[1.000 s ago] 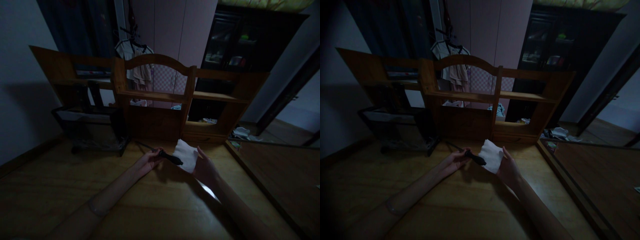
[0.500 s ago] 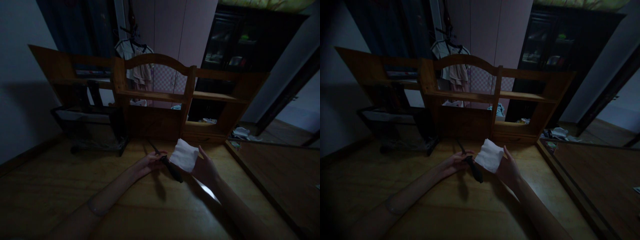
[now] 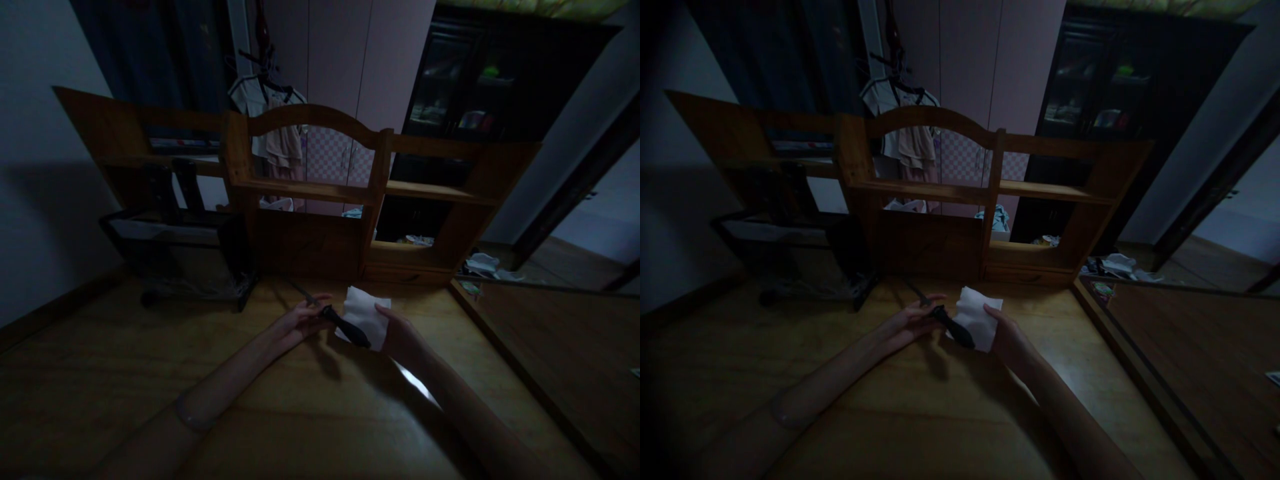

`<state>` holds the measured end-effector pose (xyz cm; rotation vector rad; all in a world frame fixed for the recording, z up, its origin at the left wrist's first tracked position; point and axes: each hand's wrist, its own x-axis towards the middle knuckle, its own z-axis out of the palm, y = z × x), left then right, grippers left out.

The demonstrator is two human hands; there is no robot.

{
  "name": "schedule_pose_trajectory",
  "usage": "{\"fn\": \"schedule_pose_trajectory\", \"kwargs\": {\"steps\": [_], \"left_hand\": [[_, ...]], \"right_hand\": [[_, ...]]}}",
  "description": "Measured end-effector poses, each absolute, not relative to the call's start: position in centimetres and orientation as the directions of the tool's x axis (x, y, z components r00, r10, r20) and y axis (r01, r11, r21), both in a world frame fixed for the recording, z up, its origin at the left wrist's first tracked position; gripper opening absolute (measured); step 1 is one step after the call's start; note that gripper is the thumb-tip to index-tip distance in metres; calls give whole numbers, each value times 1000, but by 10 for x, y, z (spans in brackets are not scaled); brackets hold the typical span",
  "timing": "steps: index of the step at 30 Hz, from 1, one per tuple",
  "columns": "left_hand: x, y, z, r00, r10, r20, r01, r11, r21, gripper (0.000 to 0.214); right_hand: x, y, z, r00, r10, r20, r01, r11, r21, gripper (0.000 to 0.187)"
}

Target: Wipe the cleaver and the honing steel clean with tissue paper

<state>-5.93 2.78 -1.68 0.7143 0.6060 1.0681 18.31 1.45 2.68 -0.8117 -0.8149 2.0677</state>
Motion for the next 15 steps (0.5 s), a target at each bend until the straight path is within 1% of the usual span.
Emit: {"fn": "schedule_pose_trajectory", "kwargs": {"steps": [2,5,10,12,15], "left_hand": [[-59,30,-19,321,940,-116,-582,293,759,40],[-58,32,-22,274,953,-127,-608,274,746,38],[-56,31,-23,289,954,-84,-638,258,726,40],[-55,30,-21,289,954,-75,-643,252,723,40],[-53,27,-17,291,954,-68,-649,250,719,41]], "right_hand": [[180,14,22,-520,803,-289,-372,-518,-770,37],[179,14,16,-538,803,-257,-376,-501,-779,37],[182,19,11,-539,809,-236,-419,-500,-758,35],[184,22,9,-538,814,-219,-436,-491,-754,37],[186,25,6,-525,817,-239,-426,-495,-757,41]]}}
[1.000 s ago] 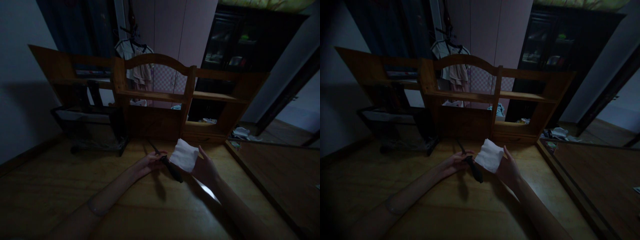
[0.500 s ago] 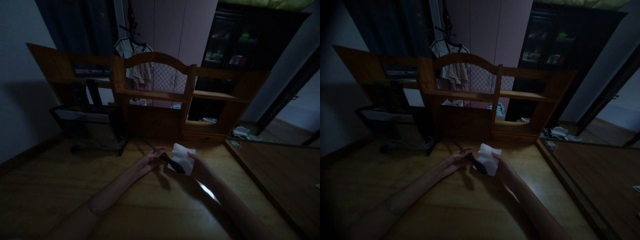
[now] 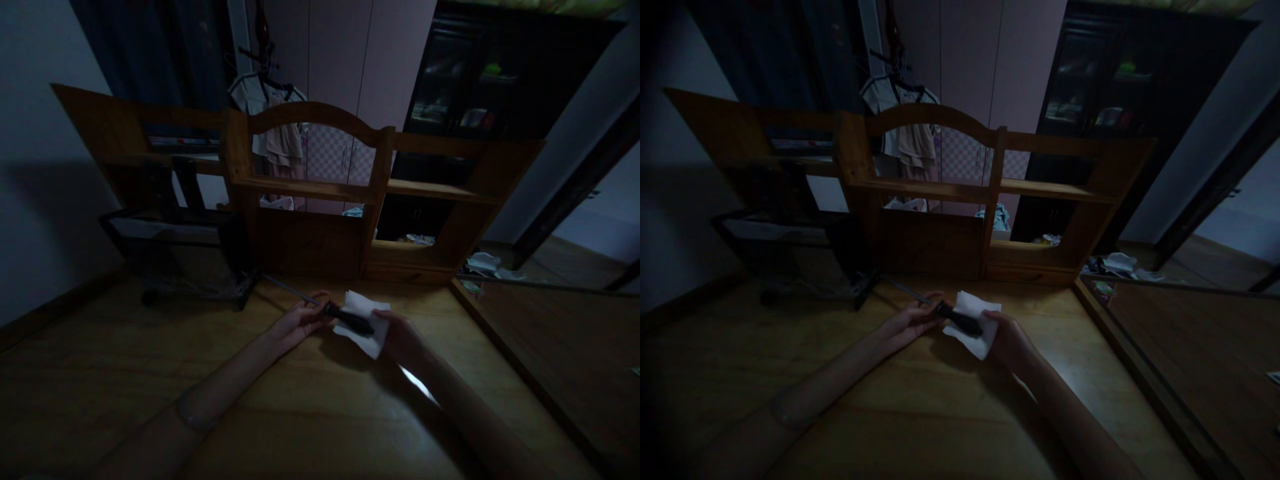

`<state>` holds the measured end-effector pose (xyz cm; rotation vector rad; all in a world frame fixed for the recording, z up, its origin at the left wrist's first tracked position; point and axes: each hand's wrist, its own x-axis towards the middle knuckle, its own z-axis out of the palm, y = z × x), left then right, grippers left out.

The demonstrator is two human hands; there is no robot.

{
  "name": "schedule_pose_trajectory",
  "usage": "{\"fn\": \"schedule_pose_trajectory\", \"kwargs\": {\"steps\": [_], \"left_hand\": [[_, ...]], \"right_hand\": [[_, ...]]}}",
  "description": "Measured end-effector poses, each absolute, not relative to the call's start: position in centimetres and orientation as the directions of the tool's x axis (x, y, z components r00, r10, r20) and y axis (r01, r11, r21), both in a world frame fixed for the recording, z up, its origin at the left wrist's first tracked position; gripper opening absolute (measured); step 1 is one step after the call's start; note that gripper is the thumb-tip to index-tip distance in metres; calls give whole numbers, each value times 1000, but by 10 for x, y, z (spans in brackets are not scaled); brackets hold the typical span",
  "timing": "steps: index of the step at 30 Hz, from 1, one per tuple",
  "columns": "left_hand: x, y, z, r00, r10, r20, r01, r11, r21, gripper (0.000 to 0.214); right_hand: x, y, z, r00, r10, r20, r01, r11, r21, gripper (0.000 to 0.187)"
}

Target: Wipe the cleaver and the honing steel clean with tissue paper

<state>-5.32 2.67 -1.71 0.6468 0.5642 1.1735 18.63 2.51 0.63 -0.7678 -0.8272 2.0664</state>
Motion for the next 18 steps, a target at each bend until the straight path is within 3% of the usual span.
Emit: {"fn": "schedule_pose_trajectory", "kwargs": {"steps": [9,18], "left_hand": [[-50,25,-17,306,952,-16,-668,227,709,20],[-50,20,-9,339,941,18,-633,214,744,16]], "right_hand": [[193,25,17,-422,859,-291,-438,-474,-764,38],[196,26,16,-413,858,-305,-427,-478,-767,38]]}}
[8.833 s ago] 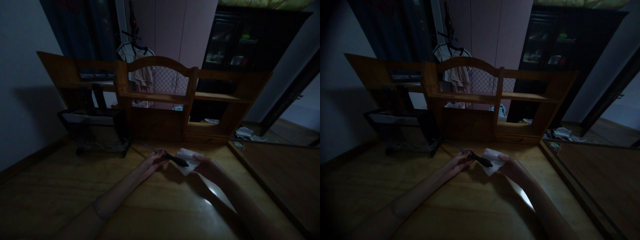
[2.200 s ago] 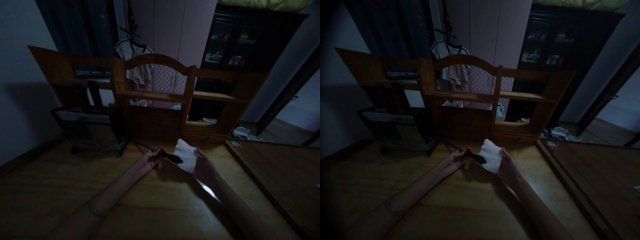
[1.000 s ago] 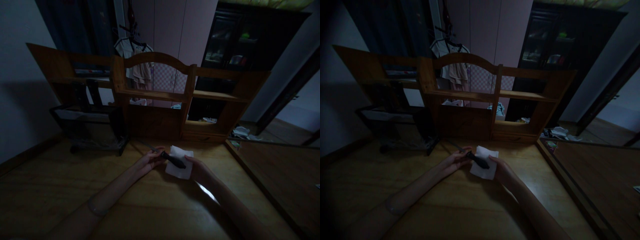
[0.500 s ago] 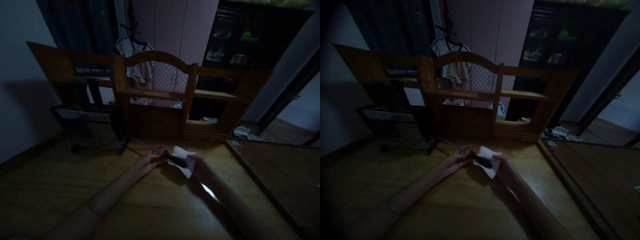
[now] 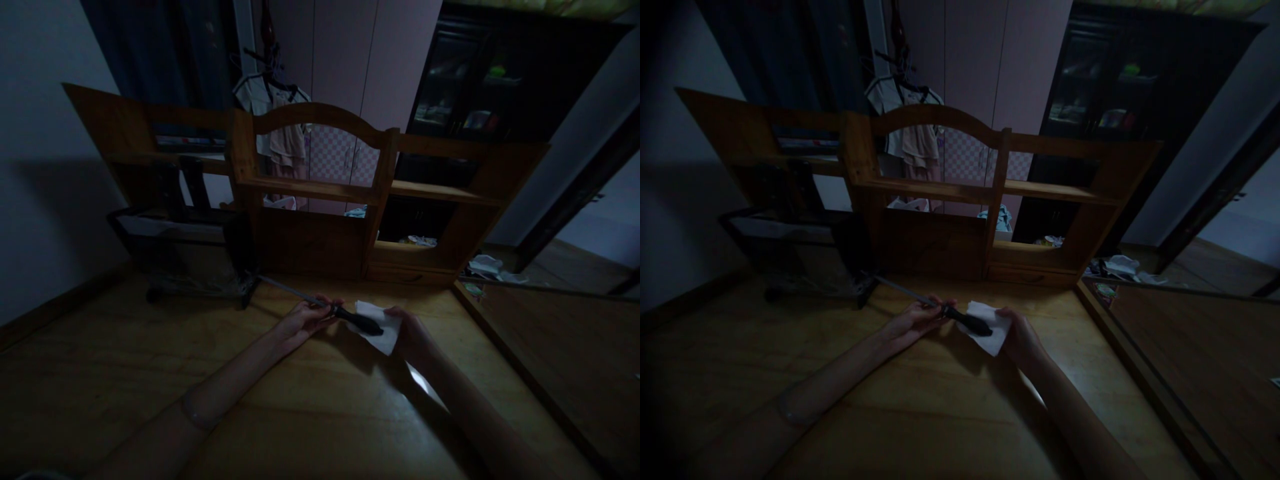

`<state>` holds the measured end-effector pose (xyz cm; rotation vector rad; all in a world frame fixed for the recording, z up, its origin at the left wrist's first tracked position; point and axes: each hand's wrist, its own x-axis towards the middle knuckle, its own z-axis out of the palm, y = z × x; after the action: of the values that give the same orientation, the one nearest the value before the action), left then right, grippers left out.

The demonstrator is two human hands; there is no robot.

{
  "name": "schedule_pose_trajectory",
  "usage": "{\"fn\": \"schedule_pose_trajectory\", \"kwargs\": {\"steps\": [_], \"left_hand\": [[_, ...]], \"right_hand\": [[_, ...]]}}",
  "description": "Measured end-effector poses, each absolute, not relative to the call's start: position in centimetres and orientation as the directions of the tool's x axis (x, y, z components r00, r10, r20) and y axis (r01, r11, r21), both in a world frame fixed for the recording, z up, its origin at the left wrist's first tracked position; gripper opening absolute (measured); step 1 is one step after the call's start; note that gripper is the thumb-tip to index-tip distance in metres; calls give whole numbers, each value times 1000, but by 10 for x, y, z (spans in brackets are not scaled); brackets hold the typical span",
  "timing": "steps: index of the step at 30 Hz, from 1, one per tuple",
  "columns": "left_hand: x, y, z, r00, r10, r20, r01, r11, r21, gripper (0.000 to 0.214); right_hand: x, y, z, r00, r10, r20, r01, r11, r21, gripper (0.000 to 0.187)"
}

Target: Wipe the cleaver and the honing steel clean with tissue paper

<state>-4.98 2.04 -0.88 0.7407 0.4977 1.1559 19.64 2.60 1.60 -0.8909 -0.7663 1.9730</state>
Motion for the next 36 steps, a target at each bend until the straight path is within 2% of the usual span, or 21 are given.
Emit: {"fn": "schedule_pose_trajectory", "kwargs": {"steps": [8,13,16,19,23,26,29,32,36], "left_hand": [[-50,19,-5,357,934,32,-591,199,781,23],[-50,17,-3,366,927,85,-595,163,787,30],[-50,16,-1,367,926,93,-585,152,797,29],[-50,18,-2,364,929,69,-575,165,801,31],[-49,20,-4,356,934,20,-541,188,819,24],[-50,22,-9,335,942,-19,-539,207,817,20],[-50,24,-15,300,952,-64,-576,234,783,17],[-50,25,-18,271,959,-82,-609,237,757,13],[-48,23,-15,268,960,-76,-612,231,757,11]], "right_hand": [[188,20,16,-493,812,-314,-341,-512,-789,37],[184,14,15,-606,722,-335,-274,-585,-764,32],[184,10,17,-579,740,-342,-257,-565,-784,26],[185,9,18,-515,809,-283,-270,-466,-843,21],[183,8,14,-436,888,-143,-250,-273,-929,25],[180,5,11,-331,943,-29,-106,-67,-992,29],[177,1,12,-283,952,115,111,152,-982,29],[176,-2,16,-281,949,140,177,195,-965,29],[178,-1,19,-259,962,86,133,123,-983,35]]}}
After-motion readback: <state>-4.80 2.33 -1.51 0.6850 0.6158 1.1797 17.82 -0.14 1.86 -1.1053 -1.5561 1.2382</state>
